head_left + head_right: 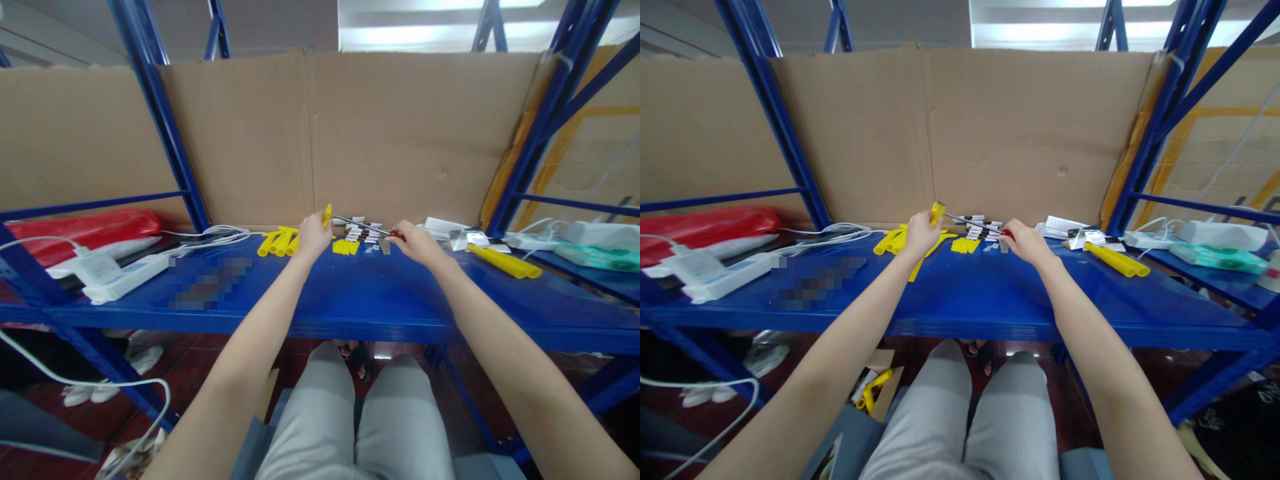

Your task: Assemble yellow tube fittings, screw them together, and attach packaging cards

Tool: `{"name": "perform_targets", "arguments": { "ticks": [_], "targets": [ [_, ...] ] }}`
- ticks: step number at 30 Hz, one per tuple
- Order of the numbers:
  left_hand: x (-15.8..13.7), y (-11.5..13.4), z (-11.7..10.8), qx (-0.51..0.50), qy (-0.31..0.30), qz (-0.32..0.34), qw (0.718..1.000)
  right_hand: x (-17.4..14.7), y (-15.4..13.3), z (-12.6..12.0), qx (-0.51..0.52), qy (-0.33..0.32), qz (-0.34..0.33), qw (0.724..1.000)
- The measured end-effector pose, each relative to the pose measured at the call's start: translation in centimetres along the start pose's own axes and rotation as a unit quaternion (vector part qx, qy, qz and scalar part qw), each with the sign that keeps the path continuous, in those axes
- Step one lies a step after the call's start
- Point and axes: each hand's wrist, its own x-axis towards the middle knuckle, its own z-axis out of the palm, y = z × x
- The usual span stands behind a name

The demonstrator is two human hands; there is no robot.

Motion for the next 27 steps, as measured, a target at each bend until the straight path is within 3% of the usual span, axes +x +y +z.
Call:
{"name": "perform_targets", "arguments": {
  "ticks": [5, 11, 20, 27],
  "targets": [
    [0.1, -1.2, 0.8, -0.053, 0.059, 0.005, 0.997, 0.1, -1.2, -0.4, 0.005, 0.018, 0.034, 0.999],
    [-1.1, -3.4, 2.3, -0.174, 0.168, 0.064, 0.968, 0.0, -2.4, -0.3, 0.011, 0.016, 0.039, 0.999],
    [-1.3, -4.1, 2.2, -0.219, 0.183, 0.07, 0.956, 0.1, -2.8, 0.1, 0.037, -0.011, -0.01, 0.999],
    [-1.3, -4.2, 2.3, -0.206, 0.192, 0.069, 0.957, 0.0, -3.2, -0.3, -0.012, -0.03, 0.013, 0.999]
  ]
}}
